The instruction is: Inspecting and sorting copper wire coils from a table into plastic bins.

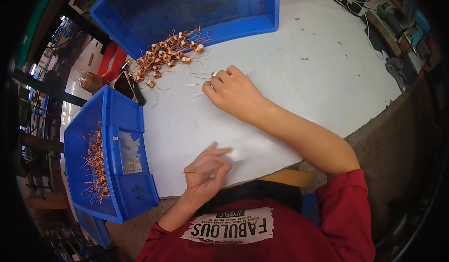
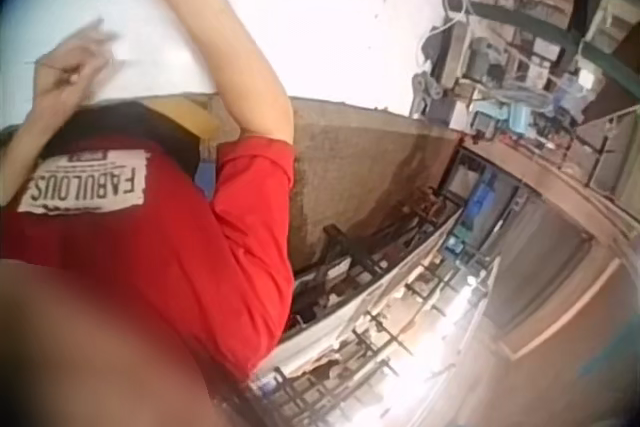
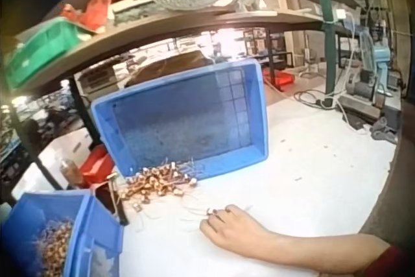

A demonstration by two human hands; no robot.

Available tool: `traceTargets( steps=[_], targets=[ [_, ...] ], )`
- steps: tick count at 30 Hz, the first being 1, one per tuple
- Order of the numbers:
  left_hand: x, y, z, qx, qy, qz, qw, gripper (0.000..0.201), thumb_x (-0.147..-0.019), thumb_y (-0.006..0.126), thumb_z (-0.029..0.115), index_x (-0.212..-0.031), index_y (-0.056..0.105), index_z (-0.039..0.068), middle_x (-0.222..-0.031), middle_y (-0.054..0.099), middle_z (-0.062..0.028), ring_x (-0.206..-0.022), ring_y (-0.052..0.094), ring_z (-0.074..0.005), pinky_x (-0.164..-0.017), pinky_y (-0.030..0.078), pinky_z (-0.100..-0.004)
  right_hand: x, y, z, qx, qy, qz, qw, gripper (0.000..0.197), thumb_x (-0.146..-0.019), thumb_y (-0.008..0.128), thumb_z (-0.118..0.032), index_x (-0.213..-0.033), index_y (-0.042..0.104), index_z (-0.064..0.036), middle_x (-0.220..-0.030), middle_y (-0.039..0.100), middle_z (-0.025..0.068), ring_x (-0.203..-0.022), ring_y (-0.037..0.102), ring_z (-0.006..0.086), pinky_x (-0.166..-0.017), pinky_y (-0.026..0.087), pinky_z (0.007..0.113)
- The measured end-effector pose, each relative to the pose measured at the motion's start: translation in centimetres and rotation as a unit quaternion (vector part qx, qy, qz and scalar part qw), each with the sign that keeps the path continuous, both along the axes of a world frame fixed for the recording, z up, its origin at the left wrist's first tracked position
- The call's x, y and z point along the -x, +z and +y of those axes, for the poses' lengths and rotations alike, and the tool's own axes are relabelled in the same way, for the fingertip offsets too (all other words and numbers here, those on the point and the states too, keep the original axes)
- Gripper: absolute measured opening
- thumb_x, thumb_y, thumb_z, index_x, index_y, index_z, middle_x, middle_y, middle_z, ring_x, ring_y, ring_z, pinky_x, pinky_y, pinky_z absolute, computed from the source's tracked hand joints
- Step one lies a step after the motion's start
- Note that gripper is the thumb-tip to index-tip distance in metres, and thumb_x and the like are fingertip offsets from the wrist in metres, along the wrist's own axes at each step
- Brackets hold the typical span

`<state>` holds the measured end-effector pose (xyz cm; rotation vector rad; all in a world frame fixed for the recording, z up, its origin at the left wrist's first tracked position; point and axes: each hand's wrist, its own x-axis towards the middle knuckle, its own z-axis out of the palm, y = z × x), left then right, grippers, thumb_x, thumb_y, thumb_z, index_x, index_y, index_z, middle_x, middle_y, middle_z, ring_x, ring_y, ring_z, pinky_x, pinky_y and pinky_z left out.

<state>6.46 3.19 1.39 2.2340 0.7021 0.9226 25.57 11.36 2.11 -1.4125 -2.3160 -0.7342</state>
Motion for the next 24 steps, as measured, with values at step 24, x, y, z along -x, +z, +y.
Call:
traceTargets(
  steps=[24],
  targets=[
    [0.4, -4.0, -1.5, 0.683, -0.078, -0.412, 0.598, 0.030, -0.082, 0.060, 0.006, -0.111, 0.055, -0.002, -0.097, 0.061, -0.0190, -0.056, 0.057, -0.0136, -0.039, 0.046, -0.0182, 4.1, -0.8, -14.1, 0.290, 0.027, 0.532, 0.795, 0.041, -0.065, 0.067, 0.005, -0.102, 0.051, -0.0016, -0.088, 0.060, 0.0089, -0.077, 0.054, 0.0122, -0.065, 0.039, 0.022]
  ],
)
